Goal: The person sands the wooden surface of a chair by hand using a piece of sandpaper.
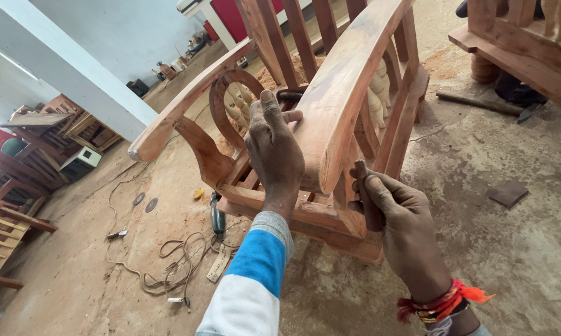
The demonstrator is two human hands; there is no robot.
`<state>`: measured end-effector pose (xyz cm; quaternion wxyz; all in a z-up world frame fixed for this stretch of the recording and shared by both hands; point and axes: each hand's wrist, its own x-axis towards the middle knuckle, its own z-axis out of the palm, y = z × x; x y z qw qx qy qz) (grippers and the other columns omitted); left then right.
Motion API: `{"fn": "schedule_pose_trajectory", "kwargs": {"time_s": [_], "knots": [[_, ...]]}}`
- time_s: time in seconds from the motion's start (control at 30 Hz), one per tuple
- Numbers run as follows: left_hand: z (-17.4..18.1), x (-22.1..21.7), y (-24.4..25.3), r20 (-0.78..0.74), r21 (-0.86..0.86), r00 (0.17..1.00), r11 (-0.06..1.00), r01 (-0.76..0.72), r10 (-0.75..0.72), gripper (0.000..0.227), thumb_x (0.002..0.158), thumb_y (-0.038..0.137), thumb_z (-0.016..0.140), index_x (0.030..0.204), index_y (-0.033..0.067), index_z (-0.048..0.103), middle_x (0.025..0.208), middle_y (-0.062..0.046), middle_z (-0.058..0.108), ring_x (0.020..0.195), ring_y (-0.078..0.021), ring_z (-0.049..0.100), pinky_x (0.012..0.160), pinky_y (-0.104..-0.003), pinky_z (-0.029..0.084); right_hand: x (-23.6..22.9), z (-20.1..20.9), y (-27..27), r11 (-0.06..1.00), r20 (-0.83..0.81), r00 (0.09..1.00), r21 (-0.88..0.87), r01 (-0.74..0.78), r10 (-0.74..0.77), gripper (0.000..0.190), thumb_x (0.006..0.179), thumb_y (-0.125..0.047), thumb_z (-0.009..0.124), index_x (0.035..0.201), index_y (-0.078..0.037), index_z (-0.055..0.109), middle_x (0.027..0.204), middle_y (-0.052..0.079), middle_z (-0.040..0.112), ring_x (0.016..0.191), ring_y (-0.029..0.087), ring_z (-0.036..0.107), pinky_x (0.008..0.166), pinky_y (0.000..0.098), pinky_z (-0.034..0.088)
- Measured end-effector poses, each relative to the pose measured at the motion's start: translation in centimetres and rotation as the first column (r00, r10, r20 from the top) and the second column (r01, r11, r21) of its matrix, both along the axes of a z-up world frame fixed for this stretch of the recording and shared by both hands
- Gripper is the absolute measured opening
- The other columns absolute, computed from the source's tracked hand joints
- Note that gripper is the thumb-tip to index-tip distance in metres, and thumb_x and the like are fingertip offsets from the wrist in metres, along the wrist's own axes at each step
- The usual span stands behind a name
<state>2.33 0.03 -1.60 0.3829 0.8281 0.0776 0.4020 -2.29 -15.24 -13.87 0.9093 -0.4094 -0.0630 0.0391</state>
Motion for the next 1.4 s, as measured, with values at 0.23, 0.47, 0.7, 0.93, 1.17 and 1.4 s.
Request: {"fn": "schedule_pose_trajectory", "kwargs": {"time_s": [0.23, 0.47, 0.7, 0.93, 1.17, 1.4], "knots": [[0.0, -0.1, -0.1, 0.006, -0.010, 1.000, 1.000, -0.015, 0.015, 0.079, 0.102, 0.062, 0.025, 0.129, -0.0044, 0.059, 0.081, -0.006, 0.082, 0.100, -0.0239, 0.072, 0.101, -0.038, 0.043, -0.6, 2.7, 1.0, 0.915, 0.215, 0.962, -0.328, 0.234, -0.169, 0.030, 0.099, -0.016, 0.064, 0.125, -0.004, 0.074, 0.095, 0.007, 0.078, 0.074, 0.008, 0.068, 0.066, 0.0275, 0.062], [0.2, -0.3, -0.3, -0.031, -0.081, 0.999, 0.997, 0.011, -0.014, 0.073, 0.103, 0.059, 0.027, 0.120, -0.0004, 0.066, 0.083, -0.006, 0.079, 0.092, -0.0259, 0.074, 0.092, -0.039, 0.050, -0.9, 3.6, 2.9, 0.800, 0.493, 0.803, -0.302, 0.518, -0.334, 0.031, 0.099, -0.008, 0.068, 0.129, -0.004, 0.071, 0.112, 0.006, 0.074, 0.092, 0.006, 0.070, 0.071, 0.0214, 0.060], [0.3, -0.3, -0.4, 0.021, 0.000, 1.000, 1.000, 0.008, -0.008, 0.072, 0.104, 0.058, 0.026, 0.117, 0.0006, 0.067, 0.083, -0.006, 0.081, 0.099, -0.0247, 0.071, 0.097, -0.040, 0.042, -1.5, 3.7, 3.9, 0.911, 0.235, 0.928, -0.230, 0.344, -0.291, 0.033, 0.094, -0.013, 0.070, 0.126, -0.008, 0.071, 0.100, -0.003, 0.072, 0.070, 0.003, 0.061, 0.053, 0.0196, 0.050], [0.1, -0.4, -0.6, 0.005, -0.088, 0.999, 0.995, 0.034, -0.034, 0.073, 0.102, 0.060, 0.027, 0.123, -0.0001, 0.063, 0.083, -0.009, 0.080, 0.092, -0.0251, 0.077, 0.093, -0.039, 0.050, -1.9, 2.6, 4.4, 0.761, 0.410, 0.799, -0.302, 0.574, -0.440, 0.025, 0.100, -0.008, 0.070, 0.124, -0.004, 0.077, 0.087, 0.003, 0.060, 0.072, 0.007, 0.054, 0.058, 0.0223, 0.045], [-0.6, 0.1, 0.3, 0.057, 0.076, 0.997, 0.996, -0.049, 0.045, 0.080, 0.110, 0.057, 0.026, 0.089, 0.0026, 0.080, 0.087, -0.007, 0.083, 0.098, -0.0285, 0.070, 0.103, -0.043, 0.041, -0.7, 3.4, 5.6, 0.743, 0.442, 0.747, -0.229, 0.630, -0.497, 0.023, 0.098, -0.002, 0.068, 0.120, 0.000, 0.075, 0.089, 0.004, 0.060, 0.075, 0.008, 0.057, 0.061, 0.0214, 0.049], [-1.5, 0.5, 0.9, -0.119, -0.105, 0.993, 0.995, 0.002, -0.014, 0.063, 0.108, 0.055, 0.026, 0.133, 0.0093, 0.062, 0.087, -0.001, 0.080, 0.090, -0.0255, 0.079, 0.093, -0.036, 0.057, -1.4, 3.8, 4.9, 0.681, 0.524, 0.705, -0.286, 0.674, -0.478, 0.010, 0.096, -0.002, 0.071, 0.103, 0.000, 0.077, 0.084, 0.001, 0.060, 0.073, 0.007, 0.057, 0.061, 0.0233, 0.046]]}}
